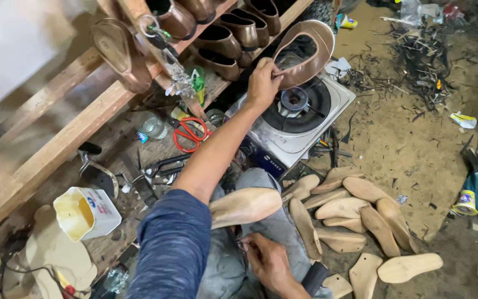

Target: The person sits on the floor and uses a curved metal tool to scrape and shape the edges of a shoe sole. They then use scissors to trim excess material from the sole. Finally, they fit the shoe upper onto the prepared sole and press the edges together.

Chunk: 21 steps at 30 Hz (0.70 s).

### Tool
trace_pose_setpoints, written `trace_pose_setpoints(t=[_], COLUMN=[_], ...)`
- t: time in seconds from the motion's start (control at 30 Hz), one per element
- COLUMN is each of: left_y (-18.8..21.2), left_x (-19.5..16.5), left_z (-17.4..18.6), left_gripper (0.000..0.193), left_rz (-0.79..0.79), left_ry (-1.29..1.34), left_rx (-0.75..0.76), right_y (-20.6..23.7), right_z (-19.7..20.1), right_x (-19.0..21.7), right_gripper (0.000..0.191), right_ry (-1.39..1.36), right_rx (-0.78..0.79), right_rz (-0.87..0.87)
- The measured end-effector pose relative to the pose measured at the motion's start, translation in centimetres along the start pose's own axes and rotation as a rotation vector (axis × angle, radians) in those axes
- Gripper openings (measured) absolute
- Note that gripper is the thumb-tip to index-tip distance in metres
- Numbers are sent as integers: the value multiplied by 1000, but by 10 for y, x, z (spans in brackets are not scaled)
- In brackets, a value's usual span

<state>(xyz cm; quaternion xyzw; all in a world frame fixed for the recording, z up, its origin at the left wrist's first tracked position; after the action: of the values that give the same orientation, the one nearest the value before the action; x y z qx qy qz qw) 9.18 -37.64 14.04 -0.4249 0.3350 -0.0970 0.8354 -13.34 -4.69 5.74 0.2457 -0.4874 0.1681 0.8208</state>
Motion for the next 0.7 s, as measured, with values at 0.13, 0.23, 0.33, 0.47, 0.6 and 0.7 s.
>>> trace_pose_setpoints(t=[0.13,0.23,0.33,0.47,0.6,0.7], left_y=[-7,-2,8,28,43,54], left_x=[7,1,-3,-24,-36,-44], left_z=[-38,-57,-64,-28,25,60], left_gripper=[26,24,21,19,20,18], left_rz=[39,83,208,212,226,164], left_ry=[51,118,265,307,233,248], left_rx=[-64,-59,11,95,139,137], right_y=[-1,0,-2,-1,3,12], right_z=[2,2,0,2,8,13], right_x=[10,11,6,12,20,34], right_gripper=[18,18,15,13,11,13], right_ry=[-18,-19,6,-5,9,-15], right_rx=[24,20,31,41,-11,-70], right_rz=[102,114,39,46,116,316])
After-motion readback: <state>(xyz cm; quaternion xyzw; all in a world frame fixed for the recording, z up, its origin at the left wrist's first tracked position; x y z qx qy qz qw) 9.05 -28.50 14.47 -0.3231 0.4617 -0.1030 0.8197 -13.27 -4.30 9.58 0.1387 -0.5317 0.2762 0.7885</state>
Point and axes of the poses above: each hand's wrist, its own y-axis away from the middle knuckle, its own z-axis out of the back of the hand, x = y × z, the point moved 8 cm from there along -y, towards the middle knuckle, and after that the axes turned 14 degrees about -z, right-handed, at the moved point
